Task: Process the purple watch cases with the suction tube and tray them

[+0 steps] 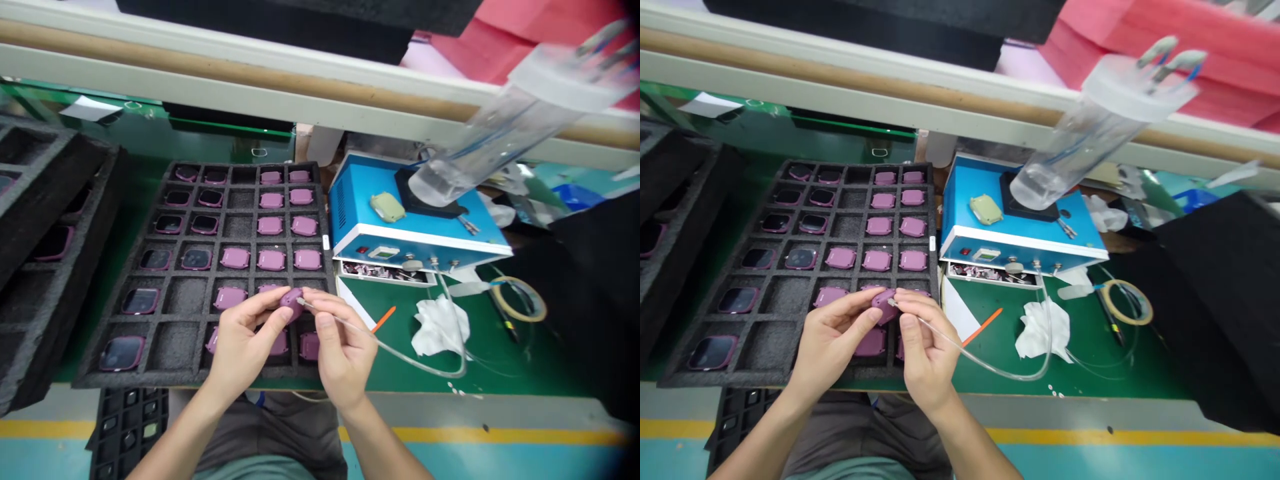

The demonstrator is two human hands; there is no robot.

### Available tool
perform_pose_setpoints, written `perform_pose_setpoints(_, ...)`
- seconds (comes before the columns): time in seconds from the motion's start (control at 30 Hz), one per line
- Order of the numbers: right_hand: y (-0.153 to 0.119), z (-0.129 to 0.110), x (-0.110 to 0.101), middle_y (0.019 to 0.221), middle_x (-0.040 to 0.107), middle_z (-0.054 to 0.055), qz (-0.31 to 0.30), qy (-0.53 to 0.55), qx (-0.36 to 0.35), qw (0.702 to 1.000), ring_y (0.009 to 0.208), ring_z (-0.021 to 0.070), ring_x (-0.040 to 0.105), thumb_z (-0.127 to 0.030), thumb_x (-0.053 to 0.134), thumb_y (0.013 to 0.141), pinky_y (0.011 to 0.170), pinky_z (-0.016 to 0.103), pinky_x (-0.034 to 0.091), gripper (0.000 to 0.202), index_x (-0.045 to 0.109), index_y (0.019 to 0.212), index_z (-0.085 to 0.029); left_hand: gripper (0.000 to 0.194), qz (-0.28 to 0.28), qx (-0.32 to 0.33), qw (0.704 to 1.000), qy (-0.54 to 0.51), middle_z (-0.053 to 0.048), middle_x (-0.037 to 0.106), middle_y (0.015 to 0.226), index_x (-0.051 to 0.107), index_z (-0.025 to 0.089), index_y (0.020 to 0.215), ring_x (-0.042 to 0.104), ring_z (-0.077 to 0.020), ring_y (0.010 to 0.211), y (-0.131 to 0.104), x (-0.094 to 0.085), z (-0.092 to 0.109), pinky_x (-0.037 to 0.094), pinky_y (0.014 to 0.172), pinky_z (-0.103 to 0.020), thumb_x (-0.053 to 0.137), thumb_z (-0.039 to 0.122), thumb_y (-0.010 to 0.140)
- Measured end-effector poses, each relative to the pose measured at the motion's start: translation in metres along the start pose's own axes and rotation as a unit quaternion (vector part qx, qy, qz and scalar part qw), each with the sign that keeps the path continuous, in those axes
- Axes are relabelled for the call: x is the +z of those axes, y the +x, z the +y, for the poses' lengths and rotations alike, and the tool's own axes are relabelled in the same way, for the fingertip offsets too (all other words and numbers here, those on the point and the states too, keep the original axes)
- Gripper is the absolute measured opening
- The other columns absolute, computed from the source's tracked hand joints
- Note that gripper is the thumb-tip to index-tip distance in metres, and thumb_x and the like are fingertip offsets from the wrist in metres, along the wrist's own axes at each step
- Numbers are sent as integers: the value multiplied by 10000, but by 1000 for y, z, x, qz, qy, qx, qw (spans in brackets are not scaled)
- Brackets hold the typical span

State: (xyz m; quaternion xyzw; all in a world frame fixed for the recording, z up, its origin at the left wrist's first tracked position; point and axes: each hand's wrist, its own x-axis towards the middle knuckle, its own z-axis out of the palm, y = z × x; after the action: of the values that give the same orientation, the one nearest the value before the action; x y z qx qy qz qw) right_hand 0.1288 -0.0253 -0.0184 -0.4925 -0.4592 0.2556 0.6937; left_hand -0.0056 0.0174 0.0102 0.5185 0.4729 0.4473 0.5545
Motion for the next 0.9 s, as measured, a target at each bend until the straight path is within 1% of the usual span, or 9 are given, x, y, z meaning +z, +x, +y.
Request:
perform_pose_setpoints(0.2,7,-3,3,1066,838,64,-4,12,-15,1000,1068,197,803,-224,630,1030,957,366,672,172,799,1045,-249,347,11,12,1000,19,-96,853,1102,867,176,1075,844,-281,966,3,-2,0,698,902,-330,886,417,825)
perform_pose_setpoints(0.5,9,-4,4,1043,840,75,-2,4,-18,1000,1032,206,809,-234,633,1021,914,367,683,161,793,1007,-235,398,10,16,1000,23,-107,852,1097,867,180,1078,844,-304,964,4,-2,0,702,906,-368,897,473,811)
perform_pose_setpoints(0.63,8,-4,3,1050,840,77,-2,8,-16,1000,1036,204,808,-229,633,1021,926,367,681,166,798,1015,-235,364,9,15,1000,18,-97,855,1092,869,188,1074,845,-294,957,4,-2,0,703,904,-365,891,443,815)
perform_pose_setpoints(0.9,7,-3,3,1068,837,54,-8,24,-11,1000,1061,172,797,-197,633,1020,962,315,661,187,812,1036,-248,285,15,12,1000,-8,-83,856,1085,876,203,1055,847,-278,952,3,-1,0,698,891,-336,893,330,800)
